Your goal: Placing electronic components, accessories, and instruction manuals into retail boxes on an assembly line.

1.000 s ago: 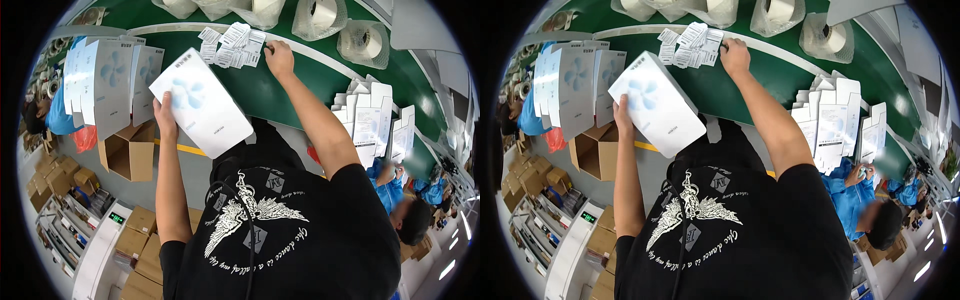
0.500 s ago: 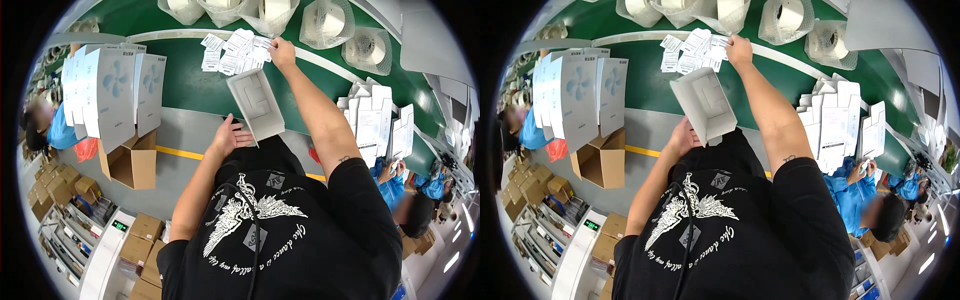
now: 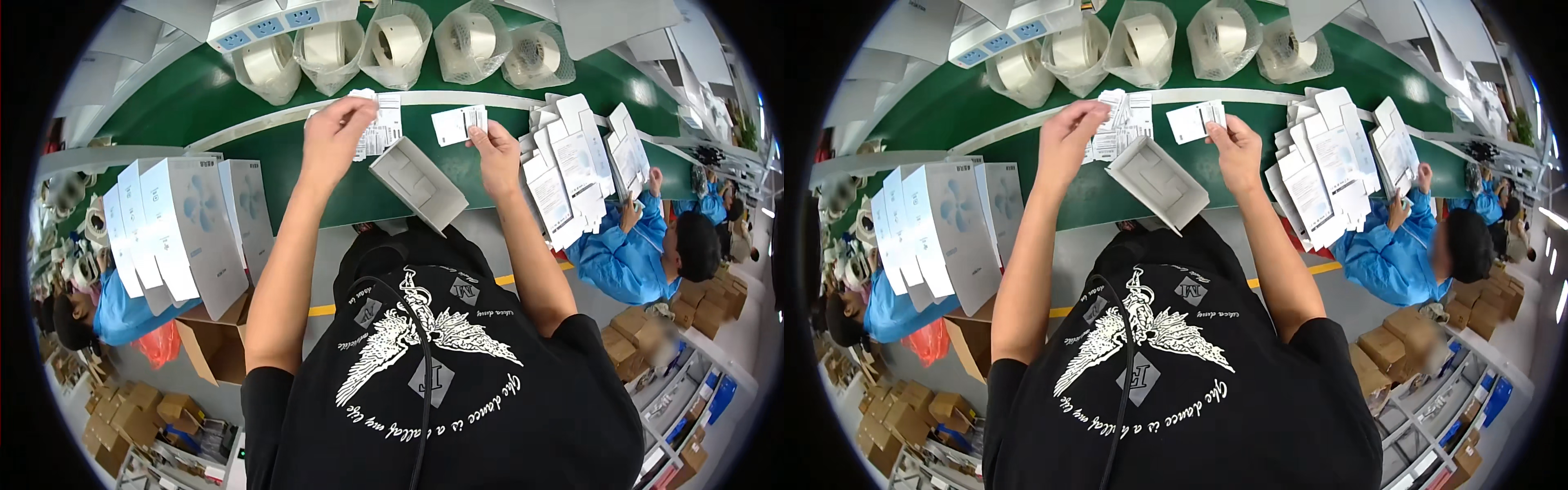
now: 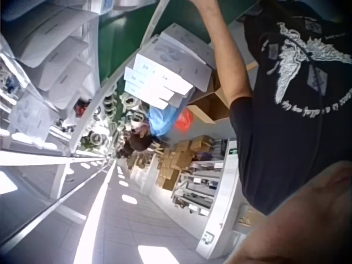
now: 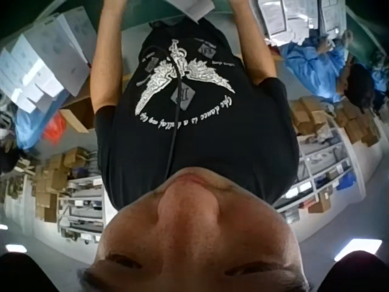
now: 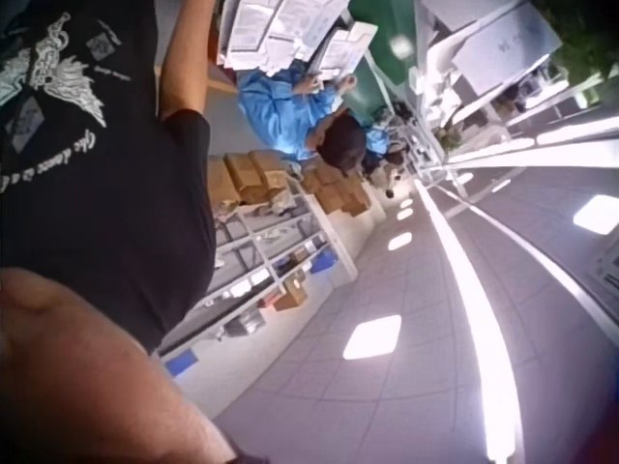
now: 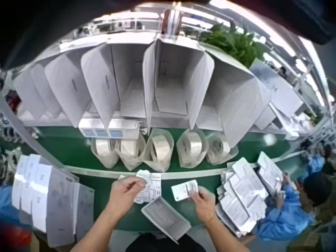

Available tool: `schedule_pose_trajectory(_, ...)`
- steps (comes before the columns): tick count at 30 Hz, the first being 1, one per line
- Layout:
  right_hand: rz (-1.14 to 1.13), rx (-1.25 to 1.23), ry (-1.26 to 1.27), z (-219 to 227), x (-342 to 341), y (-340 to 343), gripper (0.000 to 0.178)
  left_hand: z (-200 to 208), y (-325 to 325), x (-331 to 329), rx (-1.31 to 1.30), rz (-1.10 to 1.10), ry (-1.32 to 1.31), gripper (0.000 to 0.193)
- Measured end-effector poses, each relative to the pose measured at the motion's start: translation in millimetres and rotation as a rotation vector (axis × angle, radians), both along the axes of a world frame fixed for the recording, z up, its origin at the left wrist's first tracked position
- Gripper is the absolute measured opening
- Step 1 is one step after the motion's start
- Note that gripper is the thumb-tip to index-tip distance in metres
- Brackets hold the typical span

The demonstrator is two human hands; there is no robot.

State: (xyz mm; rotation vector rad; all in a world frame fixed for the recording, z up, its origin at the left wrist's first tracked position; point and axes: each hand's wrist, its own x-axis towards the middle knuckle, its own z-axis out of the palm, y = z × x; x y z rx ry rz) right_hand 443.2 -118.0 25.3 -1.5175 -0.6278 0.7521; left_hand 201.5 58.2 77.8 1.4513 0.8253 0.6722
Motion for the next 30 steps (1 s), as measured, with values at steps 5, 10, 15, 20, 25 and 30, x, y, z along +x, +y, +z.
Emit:
schedule_pose_trajectory(5,-0.016,0.161,0.171,49,-35,0,0.018,41,12,54,0.274,-0.437,0.203,0.025)
schedule_pose_trajectory(10,-0.136,0.109,0.165,43,-42,10,0.015,24,20,59,0.184,-0.415,0.268,0.023)
schedule_pose_trajectory(15,-0.15,0.012,0.231,25,-42,16,0.013,-2,29,44,0.11,-0.301,0.255,0.023)
schedule_pose_trajectory(20,0.031,-0.153,0.18,14,-30,-10,0.015,-61,59,1,0.13,-0.142,0.501,0.033)
schedule_pose_trajectory(25,0.292,-0.094,-0.55,35,-16,-27,0.028,-74,44,-8,0.341,0.087,0.616,0.057)
schedule_pose_trajectory(30,-0.184,-0.291,-1.218,5,169,47,0.068,8,22,28,-0.057,-0.223,0.654,0.068)
